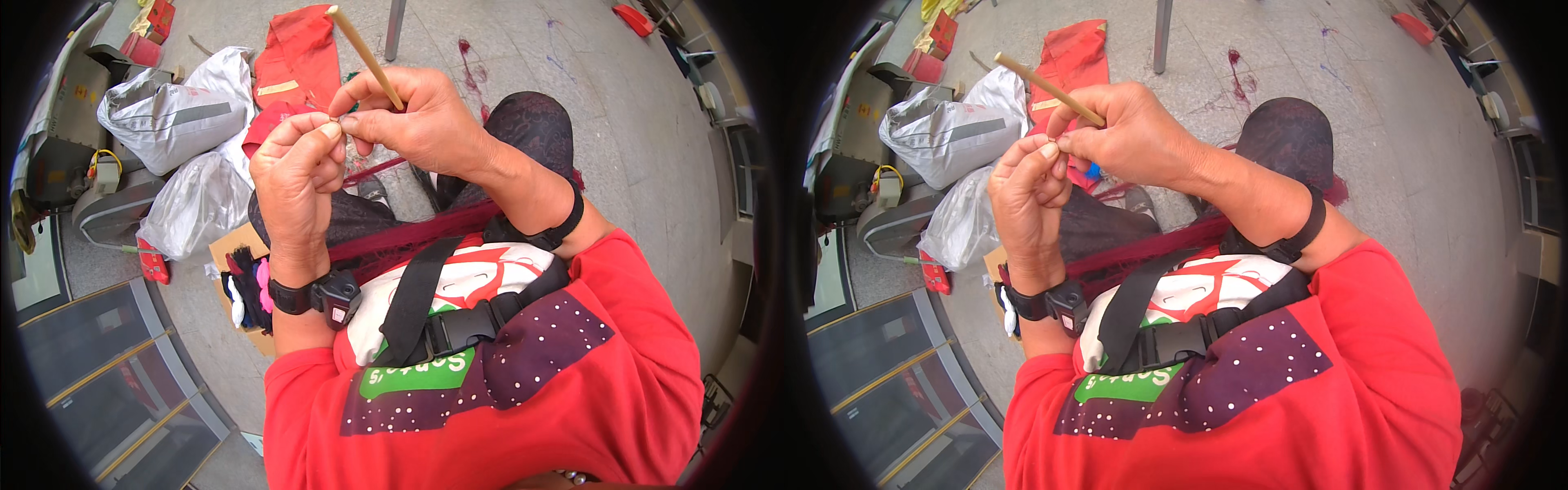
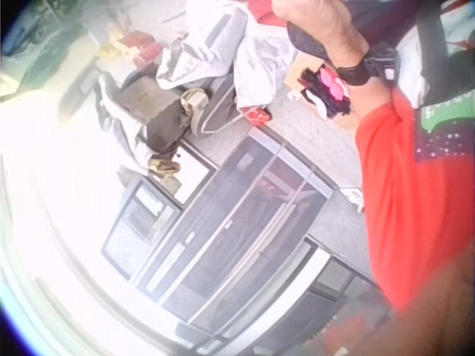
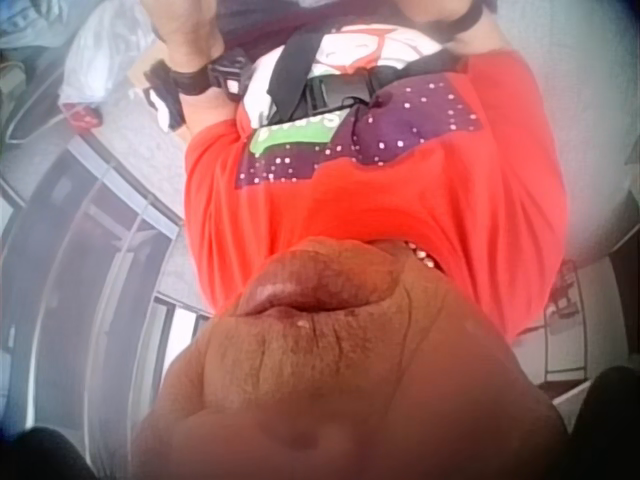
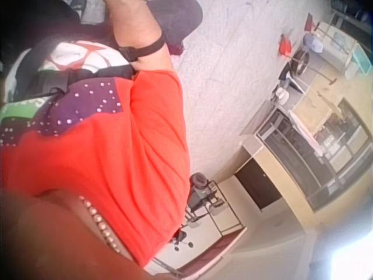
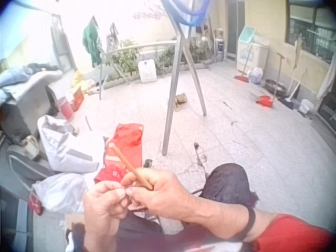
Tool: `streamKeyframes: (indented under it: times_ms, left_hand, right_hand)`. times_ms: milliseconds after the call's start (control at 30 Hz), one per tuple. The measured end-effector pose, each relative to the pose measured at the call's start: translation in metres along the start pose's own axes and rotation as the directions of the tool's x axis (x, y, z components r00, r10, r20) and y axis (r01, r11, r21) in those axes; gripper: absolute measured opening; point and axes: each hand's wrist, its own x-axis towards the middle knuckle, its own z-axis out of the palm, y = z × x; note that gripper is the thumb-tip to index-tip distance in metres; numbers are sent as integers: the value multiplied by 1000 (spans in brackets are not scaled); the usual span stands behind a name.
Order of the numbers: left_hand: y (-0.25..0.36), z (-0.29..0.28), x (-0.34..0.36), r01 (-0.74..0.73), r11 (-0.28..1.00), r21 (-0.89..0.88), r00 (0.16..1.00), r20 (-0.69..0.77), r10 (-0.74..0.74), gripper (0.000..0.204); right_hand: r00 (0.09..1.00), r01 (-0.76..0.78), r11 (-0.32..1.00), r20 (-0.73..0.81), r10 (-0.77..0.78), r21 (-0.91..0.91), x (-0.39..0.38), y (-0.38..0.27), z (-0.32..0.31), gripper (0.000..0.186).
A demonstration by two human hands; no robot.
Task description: The person knits with maroon yarn using two wooden knitting needles. They repeatedly wrap the yarn around their left hand, pull loops through with the right needle, and adjust the growing fabric on their lap.
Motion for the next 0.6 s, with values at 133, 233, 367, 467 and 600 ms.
streamKeyframes:
  times_ms: [133,233,367,467,600]
  left_hand:
    - [-1,-1,1,38,999,9,999,32,-38,6]
    - [-1,0,0,54,998,42,998,39,-56,5]
    - [-2,2,-1,57,995,76,998,24,-59,4]
    - [-2,3,-1,63,995,73,997,43,-66,4]
    - [-2,3,-1,70,996,58,995,67,-74,4]
  right_hand:
    - [987,163,934,52,-155,-316,0,1,-8,9]
    - [975,220,855,79,-208,-470,0,0,-11,9]
    - [940,330,728,133,-315,-601,0,-5,-14,8]
    - [962,269,781,112,-250,-563,1,-7,-15,7]
    - [983,183,836,90,-160,-517,0,-8,-17,7]
